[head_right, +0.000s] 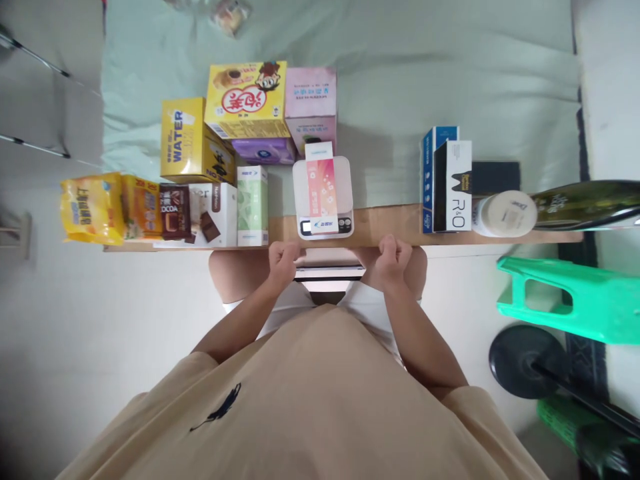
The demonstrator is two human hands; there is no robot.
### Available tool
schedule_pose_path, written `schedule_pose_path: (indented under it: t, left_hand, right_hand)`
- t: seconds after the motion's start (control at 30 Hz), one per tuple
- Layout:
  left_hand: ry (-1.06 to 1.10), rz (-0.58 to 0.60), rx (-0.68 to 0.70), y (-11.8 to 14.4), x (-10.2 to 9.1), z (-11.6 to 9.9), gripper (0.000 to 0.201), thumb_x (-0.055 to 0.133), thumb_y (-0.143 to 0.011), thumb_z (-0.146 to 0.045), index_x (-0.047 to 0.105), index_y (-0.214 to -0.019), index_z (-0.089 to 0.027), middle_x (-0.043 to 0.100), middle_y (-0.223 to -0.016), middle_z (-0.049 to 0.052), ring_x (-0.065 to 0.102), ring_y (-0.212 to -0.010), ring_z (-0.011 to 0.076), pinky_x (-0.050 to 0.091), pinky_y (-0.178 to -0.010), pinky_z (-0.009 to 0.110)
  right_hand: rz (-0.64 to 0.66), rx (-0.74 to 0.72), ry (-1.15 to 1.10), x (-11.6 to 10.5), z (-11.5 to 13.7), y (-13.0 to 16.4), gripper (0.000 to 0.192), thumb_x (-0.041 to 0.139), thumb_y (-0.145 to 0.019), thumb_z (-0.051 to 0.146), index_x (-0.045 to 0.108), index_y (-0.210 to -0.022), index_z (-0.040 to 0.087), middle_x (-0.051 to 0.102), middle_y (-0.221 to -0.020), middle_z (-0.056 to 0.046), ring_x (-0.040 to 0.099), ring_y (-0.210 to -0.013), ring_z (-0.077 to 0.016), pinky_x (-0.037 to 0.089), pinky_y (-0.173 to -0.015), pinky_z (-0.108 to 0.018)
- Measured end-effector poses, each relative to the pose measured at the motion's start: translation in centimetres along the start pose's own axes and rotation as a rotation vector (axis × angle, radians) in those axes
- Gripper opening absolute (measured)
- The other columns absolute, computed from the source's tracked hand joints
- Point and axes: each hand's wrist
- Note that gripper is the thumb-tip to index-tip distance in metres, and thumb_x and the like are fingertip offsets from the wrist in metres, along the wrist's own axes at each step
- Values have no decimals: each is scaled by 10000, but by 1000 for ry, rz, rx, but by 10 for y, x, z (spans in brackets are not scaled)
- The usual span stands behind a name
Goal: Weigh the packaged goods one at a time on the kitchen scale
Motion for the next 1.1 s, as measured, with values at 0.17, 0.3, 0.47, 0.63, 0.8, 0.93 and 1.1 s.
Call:
schedule_pose_path:
  t: [0.17,0.3,0.47,0.63,0.8,0.93,1.1]
  left_hand:
    - [24,-43,-52,2,-1,-1,739,544,-958,-646,171,-504,-198,162,-476,-43,152,-490,60,99,-501,294]
    - [-1,-106,-75,2,-2,-10,629,457,-1008,-669,416,-596,-196,374,-537,-25,319,-521,82,250,-500,270]
    - [-46,-101,-64,-2,-7,-11,414,508,-1010,-592,641,-915,-212,563,-721,0,458,-592,100,429,-588,268]
    - [-89,-71,-57,-7,-4,-13,301,562,-992,-477,699,-1070,-222,730,-1087,74,679,-1017,188,560,-945,351]
    - [-141,60,-85,-6,17,-11,694,421,-1017,-667,424,-1593,-279,389,-1726,90,341,-1632,267,278,-1366,463]
    - [-97,137,-42,-6,37,-5,756,317,-1018,-716,284,-1670,-334,280,-1781,39,213,-1690,244,205,-1411,479]
    - [-95,174,26,-12,67,-9,704,299,-1040,-676,304,-1665,-354,190,-1806,-2,112,-1707,283,218,-1410,515]
  right_hand:
    - [0,8,-9,-4,-3,5,583,533,-913,568,260,-504,255,274,-492,24,278,-502,-124,240,-494,-321]
    - [45,-9,-38,0,-7,10,584,544,-914,588,321,-497,245,320,-494,14,318,-507,-127,283,-489,-319]
    - [130,-9,-110,10,-11,19,418,551,-939,592,601,-749,223,532,-655,0,513,-610,-131,510,-594,-303]
    - [359,-91,-145,27,0,21,536,580,-937,634,636,-1321,264,679,-1362,-103,674,-1233,-253,632,-1017,-442]
    - [510,-163,-28,52,15,20,758,578,-940,636,405,-1605,317,388,-1722,-55,348,-1627,-287,341,-1353,-536]
    - [537,-170,1,63,15,19,694,480,-973,664,478,-1572,314,357,-1739,-35,308,-1649,-251,287,-1378,-508]
    - [474,-218,-1,47,19,9,765,340,-967,788,533,-1534,311,362,-1737,-33,339,-1636,-250,281,-1379,-486]
Point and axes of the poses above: each hand's wrist, its own y-axis away from the middle knuckle, its own x-axis out of the palm, z = x × y
